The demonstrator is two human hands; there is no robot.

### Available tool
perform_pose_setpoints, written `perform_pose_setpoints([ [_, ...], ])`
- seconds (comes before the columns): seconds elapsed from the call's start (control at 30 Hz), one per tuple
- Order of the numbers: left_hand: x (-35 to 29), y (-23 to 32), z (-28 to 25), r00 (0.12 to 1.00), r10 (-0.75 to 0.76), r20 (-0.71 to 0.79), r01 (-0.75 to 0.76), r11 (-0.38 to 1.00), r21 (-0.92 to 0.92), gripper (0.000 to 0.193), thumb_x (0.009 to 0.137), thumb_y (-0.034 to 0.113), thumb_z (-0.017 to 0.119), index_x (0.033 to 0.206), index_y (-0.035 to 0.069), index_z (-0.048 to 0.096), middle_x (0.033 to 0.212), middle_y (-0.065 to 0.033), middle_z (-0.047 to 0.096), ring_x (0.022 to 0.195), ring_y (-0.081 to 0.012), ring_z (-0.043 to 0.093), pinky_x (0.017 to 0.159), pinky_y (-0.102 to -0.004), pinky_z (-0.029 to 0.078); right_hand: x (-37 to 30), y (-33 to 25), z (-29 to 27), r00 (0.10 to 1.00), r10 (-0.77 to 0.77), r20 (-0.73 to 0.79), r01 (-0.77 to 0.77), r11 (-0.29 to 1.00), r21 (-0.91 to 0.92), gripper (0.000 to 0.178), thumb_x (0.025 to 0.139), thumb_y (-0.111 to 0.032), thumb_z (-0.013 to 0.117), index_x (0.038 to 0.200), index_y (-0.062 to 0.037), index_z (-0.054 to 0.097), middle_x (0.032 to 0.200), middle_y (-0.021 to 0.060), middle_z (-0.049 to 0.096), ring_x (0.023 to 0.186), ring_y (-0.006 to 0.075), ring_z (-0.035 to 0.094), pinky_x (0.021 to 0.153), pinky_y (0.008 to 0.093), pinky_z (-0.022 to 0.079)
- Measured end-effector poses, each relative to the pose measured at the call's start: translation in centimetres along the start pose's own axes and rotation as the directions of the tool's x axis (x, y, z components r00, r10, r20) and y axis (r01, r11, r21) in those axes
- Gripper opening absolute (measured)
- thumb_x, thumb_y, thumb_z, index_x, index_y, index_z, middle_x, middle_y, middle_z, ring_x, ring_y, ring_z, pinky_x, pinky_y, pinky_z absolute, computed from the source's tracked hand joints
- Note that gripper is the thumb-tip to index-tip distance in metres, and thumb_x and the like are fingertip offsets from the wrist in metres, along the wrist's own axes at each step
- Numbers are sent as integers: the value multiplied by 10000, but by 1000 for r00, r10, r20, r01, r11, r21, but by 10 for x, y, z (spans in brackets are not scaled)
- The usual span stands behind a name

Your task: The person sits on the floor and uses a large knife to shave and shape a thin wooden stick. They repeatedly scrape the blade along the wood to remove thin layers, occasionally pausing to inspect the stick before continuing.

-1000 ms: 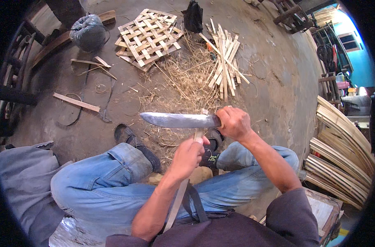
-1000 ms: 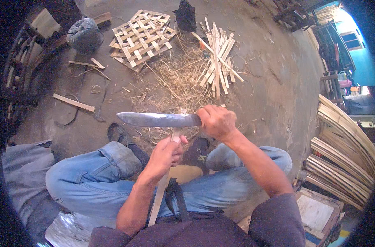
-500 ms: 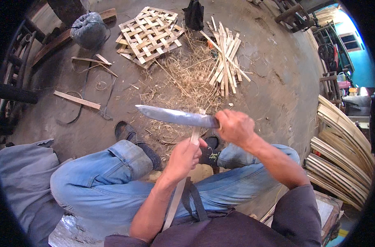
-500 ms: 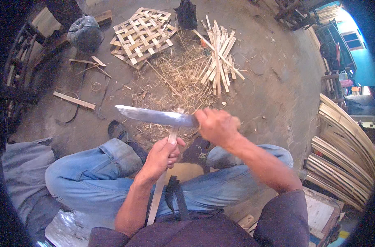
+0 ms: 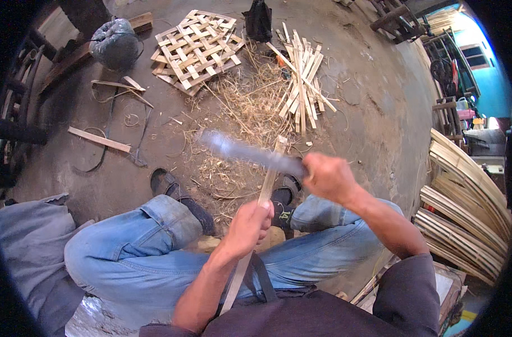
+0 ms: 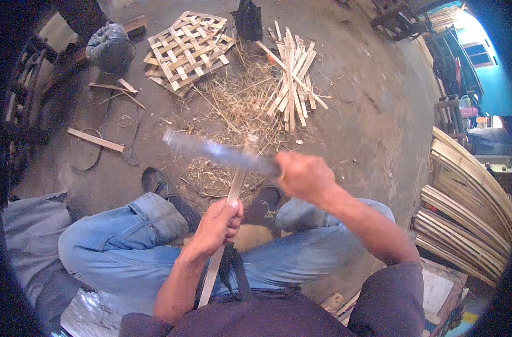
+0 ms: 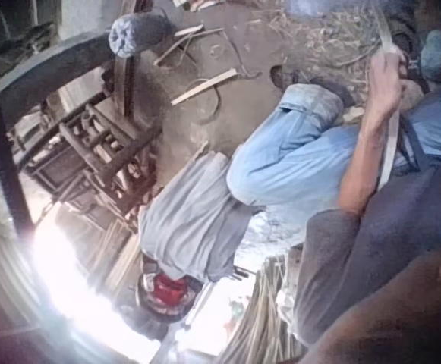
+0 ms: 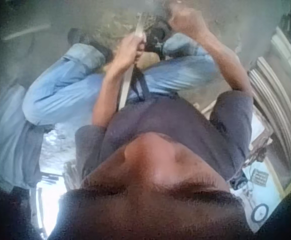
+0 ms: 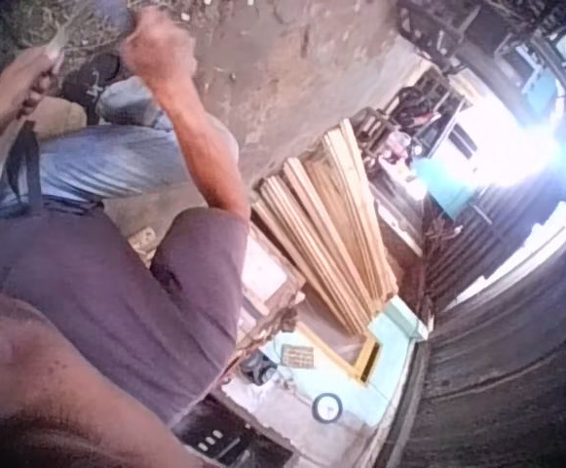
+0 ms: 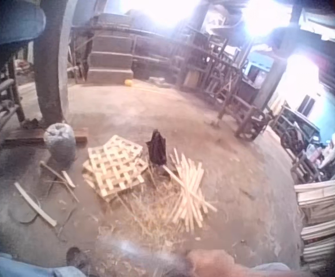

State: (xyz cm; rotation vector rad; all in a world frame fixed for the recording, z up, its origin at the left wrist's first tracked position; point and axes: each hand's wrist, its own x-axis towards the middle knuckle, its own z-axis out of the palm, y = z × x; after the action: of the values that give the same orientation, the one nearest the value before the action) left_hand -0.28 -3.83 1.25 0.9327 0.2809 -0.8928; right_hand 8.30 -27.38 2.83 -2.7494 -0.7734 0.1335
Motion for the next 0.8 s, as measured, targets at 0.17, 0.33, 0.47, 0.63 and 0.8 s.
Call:
perform_pose_setpoints([
  [0.17, 0, -1, 0, 998, -55, -36, 56, 998, 19, 242, 1019, 320, 432, 884, 123, 476, 637, 83, 327, 492, -23, 289, 423, -209, 236, 12, 23, 0, 930, 362, -65, -364, 931, -18, 190, 727, -105, 650, 902, -50, 600, 719, 164, 637, 693, 362, 671, 615, 474, 541],
  [0.33, 0, 4, -1, 998, -65, 16, 66, 997, -36, 232, 1016, 305, 436, 882, 120, 480, 640, 87, 329, 492, -22, 287, 423, -212, 236, 6, 12, -1, 979, 195, -59, -196, 981, -6, 199, 821, -197, 674, 889, -22, 608, 744, 177, 659, 657, 299, 673, 595, 404, 536],
  [0.47, 7, -9, -10, 993, -21, 116, 20, 1000, 15, 280, 1022, 315, 412, 943, 66, 512, 662, 69, 366, 531, -27, 326, 454, -206, 272, 28, 8, 0, 816, 553, 171, -457, 435, 776, 239, 857, -199, 717, 952, -26, 583, 788, 49, 644, 657, 110, 626, 604, 276, 524],
  [0.63, 16, 6, 1, 995, 92, 37, -95, 992, 82, 319, 1031, 316, 390, 1062, 35, 538, 722, 47, 409, 598, -43, 374, 510, -213, 318, 43, -20, 7, 885, 393, 250, -380, 298, 876, 193, 816, -47, 718, 948, -27, 578, 830, 30, 641, 721, 93, 623, 609, 266, 523],
  [0.8, 18, 14, -8, 997, 74, 15, -74, 996, 39, 329, 1030, 343, 394, 1035, 48, 539, 672, 79, 375, 531, -21, 317, 463, -189, 263, 37, -29, -5, 939, 344, -23, -309, 868, 388, 256, 829, -184, 731, 968, -15, 599, 822, 169, 677, 694, 284, 688, 629, 338, 538],
])
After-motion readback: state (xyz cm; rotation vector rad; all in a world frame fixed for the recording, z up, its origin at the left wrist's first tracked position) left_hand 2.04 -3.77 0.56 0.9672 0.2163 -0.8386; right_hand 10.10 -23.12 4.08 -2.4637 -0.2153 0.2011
